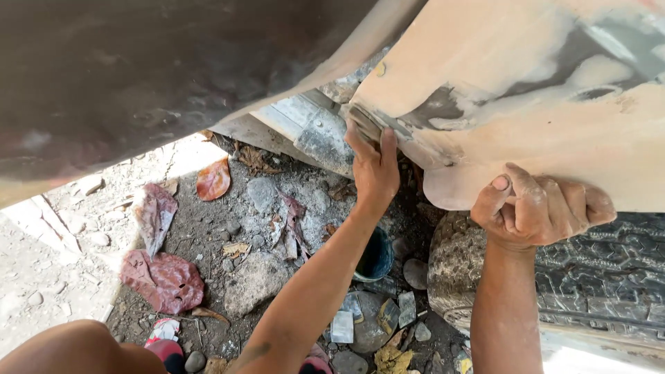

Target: The person sands a section of a car's body panel using a sanding block. They work on the lower edge and corner of the panel, smoothing the surface with repetitive back-and-forth motions.

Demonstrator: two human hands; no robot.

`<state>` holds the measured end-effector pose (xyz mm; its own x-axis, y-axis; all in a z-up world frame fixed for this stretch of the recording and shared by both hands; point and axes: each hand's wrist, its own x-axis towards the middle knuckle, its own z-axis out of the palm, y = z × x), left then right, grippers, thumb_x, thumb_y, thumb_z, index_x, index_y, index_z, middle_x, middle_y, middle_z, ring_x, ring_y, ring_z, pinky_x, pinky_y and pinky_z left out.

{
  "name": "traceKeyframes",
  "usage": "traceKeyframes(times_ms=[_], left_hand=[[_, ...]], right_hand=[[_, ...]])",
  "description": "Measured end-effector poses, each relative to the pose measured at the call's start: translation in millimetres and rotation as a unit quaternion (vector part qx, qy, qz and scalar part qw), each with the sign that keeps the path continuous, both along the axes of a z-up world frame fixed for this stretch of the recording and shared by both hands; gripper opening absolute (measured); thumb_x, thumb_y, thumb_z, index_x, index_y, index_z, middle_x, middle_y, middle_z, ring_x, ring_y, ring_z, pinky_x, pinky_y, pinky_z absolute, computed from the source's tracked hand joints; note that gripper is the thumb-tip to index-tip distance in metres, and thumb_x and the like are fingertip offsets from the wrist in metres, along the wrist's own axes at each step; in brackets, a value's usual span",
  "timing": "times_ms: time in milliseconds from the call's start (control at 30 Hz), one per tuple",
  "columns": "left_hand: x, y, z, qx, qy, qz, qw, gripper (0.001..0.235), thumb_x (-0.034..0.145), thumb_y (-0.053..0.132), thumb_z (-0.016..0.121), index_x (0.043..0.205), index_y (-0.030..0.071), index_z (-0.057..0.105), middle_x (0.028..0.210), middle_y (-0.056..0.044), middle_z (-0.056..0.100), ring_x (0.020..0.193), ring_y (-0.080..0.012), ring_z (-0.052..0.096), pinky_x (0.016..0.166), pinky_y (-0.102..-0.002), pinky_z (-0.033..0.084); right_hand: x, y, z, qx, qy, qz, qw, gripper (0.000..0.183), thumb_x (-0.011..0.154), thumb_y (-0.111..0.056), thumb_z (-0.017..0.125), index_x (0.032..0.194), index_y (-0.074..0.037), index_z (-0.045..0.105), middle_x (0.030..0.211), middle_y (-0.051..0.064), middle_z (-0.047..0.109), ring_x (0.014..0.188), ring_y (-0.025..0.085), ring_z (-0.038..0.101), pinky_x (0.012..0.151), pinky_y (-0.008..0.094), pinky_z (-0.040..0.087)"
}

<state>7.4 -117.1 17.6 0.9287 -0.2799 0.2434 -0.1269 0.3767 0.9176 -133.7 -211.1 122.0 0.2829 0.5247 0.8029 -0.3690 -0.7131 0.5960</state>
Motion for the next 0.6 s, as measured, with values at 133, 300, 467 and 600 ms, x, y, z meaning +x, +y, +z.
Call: traceKeyframes(times_ms=[133, 300, 467, 600], left_hand=[[-32.6, -18.5, -28.1, 0.052, -0.020, -0.038, 0.998, 0.059, 0.106, 0.039, 0.033, 0.149, 0.015, 0.001, 0.099, -0.021, 0.068, 0.065, -0.0339, 0.070, 0.044, -0.046, 0.061], [-9.4, -30.7, -36.4, 0.003, -0.123, 0.022, 0.992, 0.062, 0.106, 0.021, 0.053, 0.149, 0.010, 0.010, 0.099, -0.016, 0.056, 0.052, -0.0167, 0.056, 0.030, -0.026, 0.048], [-16.9, -18.1, -18.0, 0.052, -0.091, 0.033, 0.994, 0.061, 0.107, 0.032, 0.043, 0.149, 0.007, 0.006, 0.090, -0.019, 0.063, 0.058, -0.0244, 0.063, 0.041, -0.035, 0.054], [-29.3, -27.6, -43.1, 0.069, -0.158, 0.004, 0.985, 0.053, 0.108, 0.026, 0.046, 0.145, 0.012, 0.011, 0.082, -0.012, 0.066, 0.042, -0.0151, 0.053, 0.024, -0.028, 0.045]], right_hand=[[-1.2, 5.8, 3.0, 0.000, 0.003, -0.001, 1.000, 0.028, 0.099, -0.020, 0.056, 0.082, -0.012, 0.077, 0.053, -0.002, 0.048, 0.055, 0.019, 0.040, 0.093, 0.037, 0.030], [-2.0, 0.3, 2.1, -0.011, 0.009, 0.006, 1.000, 0.034, 0.101, -0.021, 0.056, 0.075, -0.011, 0.074, 0.051, -0.002, 0.046, 0.055, 0.018, 0.036, 0.087, 0.038, 0.029], [-4.9, 3.0, -0.5, 0.012, 0.010, 0.002, 1.000, 0.031, 0.099, -0.019, 0.057, 0.076, -0.011, 0.076, 0.054, -0.002, 0.052, 0.058, 0.019, 0.043, 0.092, 0.038, 0.030], [-5.6, 3.9, -0.7, 0.012, 0.019, 0.004, 1.000, 0.033, 0.100, -0.021, 0.057, 0.077, -0.009, 0.077, 0.052, -0.002, 0.049, 0.057, 0.018, 0.042, 0.089, 0.039, 0.031]])
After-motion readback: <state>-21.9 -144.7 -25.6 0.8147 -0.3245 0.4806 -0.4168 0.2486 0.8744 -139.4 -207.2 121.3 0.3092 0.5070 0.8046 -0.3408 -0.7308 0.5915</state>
